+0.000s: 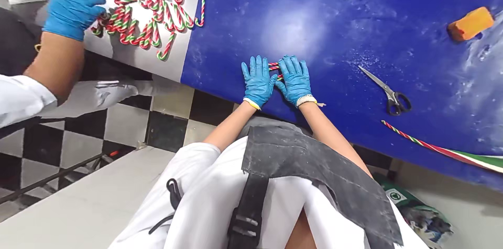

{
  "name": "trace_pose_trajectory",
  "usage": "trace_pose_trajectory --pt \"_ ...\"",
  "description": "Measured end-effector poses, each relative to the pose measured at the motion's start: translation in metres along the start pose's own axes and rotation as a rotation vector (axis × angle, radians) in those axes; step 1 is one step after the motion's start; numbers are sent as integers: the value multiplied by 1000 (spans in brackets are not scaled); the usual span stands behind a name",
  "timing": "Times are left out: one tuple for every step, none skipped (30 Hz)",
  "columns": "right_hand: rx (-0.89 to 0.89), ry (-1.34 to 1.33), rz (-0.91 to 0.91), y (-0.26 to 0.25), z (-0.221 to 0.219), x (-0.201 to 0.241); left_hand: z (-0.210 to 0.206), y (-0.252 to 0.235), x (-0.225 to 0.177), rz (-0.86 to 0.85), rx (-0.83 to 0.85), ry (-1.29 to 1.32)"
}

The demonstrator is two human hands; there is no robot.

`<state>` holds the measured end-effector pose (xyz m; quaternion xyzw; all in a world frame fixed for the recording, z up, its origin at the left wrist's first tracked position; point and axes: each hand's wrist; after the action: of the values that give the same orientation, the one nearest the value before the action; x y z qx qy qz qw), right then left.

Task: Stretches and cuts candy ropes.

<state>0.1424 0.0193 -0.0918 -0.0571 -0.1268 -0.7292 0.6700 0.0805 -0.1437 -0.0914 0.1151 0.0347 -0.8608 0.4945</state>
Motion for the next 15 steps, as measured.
trace_pose_trajectory --pt "5 4 10 -2 0 -2 -4 -4 5 -15 -26 1" --pt "-2 4 19 -3 -1 -5 -5 -11 11 -50 -32 -2" --pt "-18 5 20 -4 0 -7 -2 -21 17 -100 -21 -7" --pt "-34 9 11 -5 1 -8 1 -31 24 -155 -4 -12" --pt "-59 13 -6 -7 3 -8 5 -41 30 -210 6 -10" --pt "-91 16 -22 -9 4 -8 11 -49 35 -251 1 -6" --pt "-115 18 -33 -11 5 -6 15 -54 38 -280 -22 -3" --pt "-131 11 -31 -13 7 -3 18 -56 38 -295 -51 4" --pt "-129 -4 -25 -16 8 2 20 -54 35 -306 -67 10" --pt "-97 -16 -22 -18 10 8 20 -51 31 -315 -61 13" --pt "-58 -19 -23 -21 9 13 19 -47 25 -319 -30 1" --pt "-27 -24 -28 -22 8 18 18 -42 20 -306 12 -8" --pt "-5 -23 -31 -22 6 21 16 -36 18 -281 46 -17" --pt "8 -23 -29 -19 5 22 12 -30 17 -261 51 -19" --pt "29 -18 -26 -13 5 23 9 -23 16 -251 42 -10"
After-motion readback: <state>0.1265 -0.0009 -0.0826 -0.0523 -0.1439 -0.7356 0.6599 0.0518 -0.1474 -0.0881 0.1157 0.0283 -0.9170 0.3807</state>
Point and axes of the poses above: each hand's wrist, its own y-axis away from the middle knuckle, its own z-axis out of the back of the hand, x = y × z, and after that the axes turned 4 degrees about -x, right-handed
